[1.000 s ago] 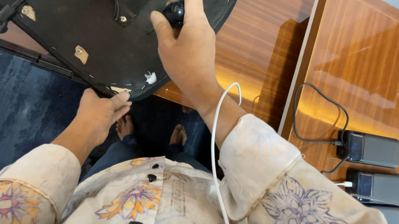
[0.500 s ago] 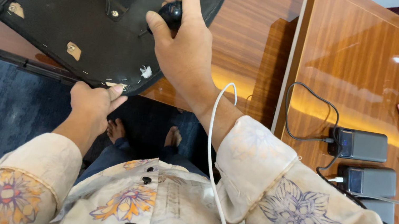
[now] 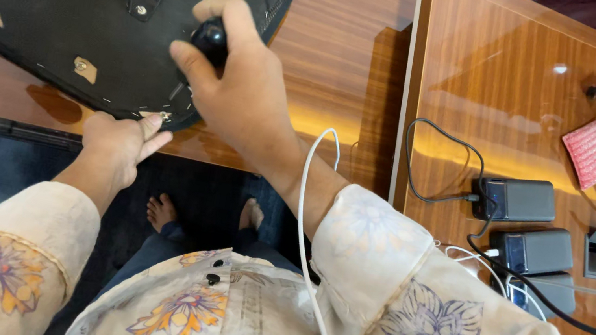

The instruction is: The person uses a screwdriver to tighten screws on the underside of an overturned chair base placed on a wooden table. The person repositions the chair once to access another screw and continues tightening.

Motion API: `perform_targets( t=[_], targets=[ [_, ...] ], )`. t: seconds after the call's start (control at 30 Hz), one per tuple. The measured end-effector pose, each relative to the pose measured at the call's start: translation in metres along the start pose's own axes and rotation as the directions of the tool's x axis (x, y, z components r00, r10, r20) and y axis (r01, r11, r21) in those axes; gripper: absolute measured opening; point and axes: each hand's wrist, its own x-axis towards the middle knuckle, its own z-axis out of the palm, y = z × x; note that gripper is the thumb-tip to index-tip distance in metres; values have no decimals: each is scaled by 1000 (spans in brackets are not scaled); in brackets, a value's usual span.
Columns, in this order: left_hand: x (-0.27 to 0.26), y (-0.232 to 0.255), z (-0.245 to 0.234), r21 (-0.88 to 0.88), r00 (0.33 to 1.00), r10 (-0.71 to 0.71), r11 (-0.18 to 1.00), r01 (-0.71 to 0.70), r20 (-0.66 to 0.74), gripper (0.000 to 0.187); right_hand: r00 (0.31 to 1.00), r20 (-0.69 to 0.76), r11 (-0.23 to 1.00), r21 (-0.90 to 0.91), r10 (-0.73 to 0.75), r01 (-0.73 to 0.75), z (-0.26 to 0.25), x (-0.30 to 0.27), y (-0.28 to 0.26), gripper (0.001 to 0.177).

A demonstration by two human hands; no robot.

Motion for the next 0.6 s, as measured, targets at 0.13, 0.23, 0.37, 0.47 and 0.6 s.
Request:
perform_targets(
  t=[0.13, 0.23, 0.37, 0.47, 0.6],
  targets=[
    [-2, 7, -12, 89, 999, -33, 996, 29, 44, 24, 997, 72, 999, -2, -36, 37, 4, -2, -8, 38],
    [-9, 8, -18, 245, 1000, -15, 969, 12, 11, 27, 992, 106, 997, -11, -70, 72, 7, -5, -10, 39],
    [-17, 1, -23, 521, 944, 304, 830, -196, -129, 36, 988, 135, 996, -27, -77, 81, 10, -4, -13, 38],
    [-10, -5, -16, 550, 899, 438, 744, -378, 25, 37, 981, 172, 992, -64, -92, 105, 7, 1, -14, 36],
    [12, -7, -13, 736, 766, 505, 322, -595, 398, 25, 955, 291, 995, -51, -64, 82, 6, 5, -18, 35]
  ],
)
